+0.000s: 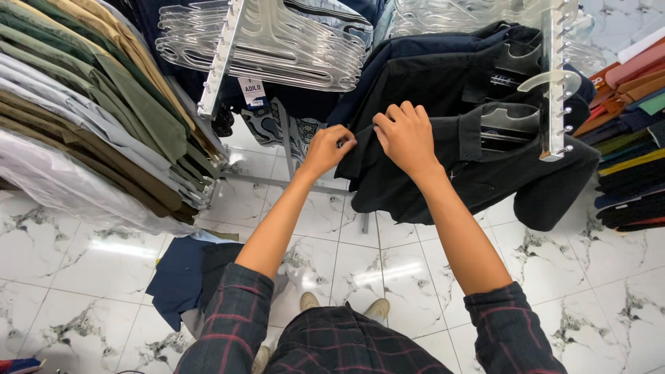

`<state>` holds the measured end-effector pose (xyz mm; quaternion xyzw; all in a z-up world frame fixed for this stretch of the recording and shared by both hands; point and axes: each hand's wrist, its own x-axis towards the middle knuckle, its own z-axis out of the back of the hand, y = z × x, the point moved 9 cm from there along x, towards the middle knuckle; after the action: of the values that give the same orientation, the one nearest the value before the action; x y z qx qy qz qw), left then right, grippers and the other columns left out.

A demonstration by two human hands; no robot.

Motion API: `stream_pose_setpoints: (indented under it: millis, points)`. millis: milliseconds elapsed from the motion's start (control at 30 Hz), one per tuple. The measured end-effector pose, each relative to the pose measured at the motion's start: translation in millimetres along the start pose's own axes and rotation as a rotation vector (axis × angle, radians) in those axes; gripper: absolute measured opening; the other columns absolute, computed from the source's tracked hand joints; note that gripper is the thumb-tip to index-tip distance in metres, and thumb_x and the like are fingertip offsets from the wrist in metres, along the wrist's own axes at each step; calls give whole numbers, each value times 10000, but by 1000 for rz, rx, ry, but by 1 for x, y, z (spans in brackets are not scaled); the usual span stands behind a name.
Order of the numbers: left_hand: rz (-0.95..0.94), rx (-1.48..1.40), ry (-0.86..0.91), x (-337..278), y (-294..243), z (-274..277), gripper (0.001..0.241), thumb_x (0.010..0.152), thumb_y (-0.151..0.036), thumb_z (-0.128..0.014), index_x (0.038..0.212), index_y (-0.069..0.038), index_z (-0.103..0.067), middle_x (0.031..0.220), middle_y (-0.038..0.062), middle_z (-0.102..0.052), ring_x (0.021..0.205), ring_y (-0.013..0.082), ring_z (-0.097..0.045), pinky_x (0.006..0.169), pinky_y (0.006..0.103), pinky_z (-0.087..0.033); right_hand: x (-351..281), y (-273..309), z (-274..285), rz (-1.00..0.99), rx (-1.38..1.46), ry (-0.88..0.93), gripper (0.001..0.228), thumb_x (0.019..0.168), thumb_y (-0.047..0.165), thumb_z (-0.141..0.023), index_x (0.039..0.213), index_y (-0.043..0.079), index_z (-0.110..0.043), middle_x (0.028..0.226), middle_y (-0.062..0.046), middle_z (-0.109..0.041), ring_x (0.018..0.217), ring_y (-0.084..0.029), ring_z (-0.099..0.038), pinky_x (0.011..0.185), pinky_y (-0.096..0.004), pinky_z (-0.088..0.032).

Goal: The person picks up a black shirt from the floor, folds it, and then places it on a plastic hanger before returning it to a clothing rack among other shirts.

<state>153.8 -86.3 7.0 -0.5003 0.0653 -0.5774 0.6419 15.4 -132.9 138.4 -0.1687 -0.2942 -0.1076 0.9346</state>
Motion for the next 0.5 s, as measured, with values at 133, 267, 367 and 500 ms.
stream_pose_setpoints:
  millis: [133,267,367,500]
  points:
    - [161,-113,-49,-5,14,11,206,1068,-349,-596,1027,-156,-656,902,23,-752,859,233,-718,792,391,-559,-2,-2,-2,0,6,-1,136,879,233,-819,905,217,-687,802,21,-563,798,-175,-543,729,-310,-405]
    - [104,-35,-11,-8,-28,15,454,844,-489,-830,1086,-153,-646,1003,85,-750,964,296,-727,859,456,-569,0,2,0,-12,24,10,174,857,265,-843,896,205,-685,796,16,-563,797,-181,-542,741,-323,-414]
    - [47,125,-17,-3,-4,-3,220,904,-293,-802,1036,-149,-701,961,50,-758,909,290,-736,817,429,-584,-1,1,-4,-1,-8,4,173,867,274,-838,884,210,-678,798,21,-565,801,-176,-545,739,-319,-416]
    - [109,29,-40,-6,29,7,178,881,-234,-818,1021,-179,-722,900,19,-769,905,248,-741,803,382,-570,-8,-5,-17,14,-34,8,223,838,303,-854,892,209,-659,800,15,-570,797,-185,-557,725,-323,-421]
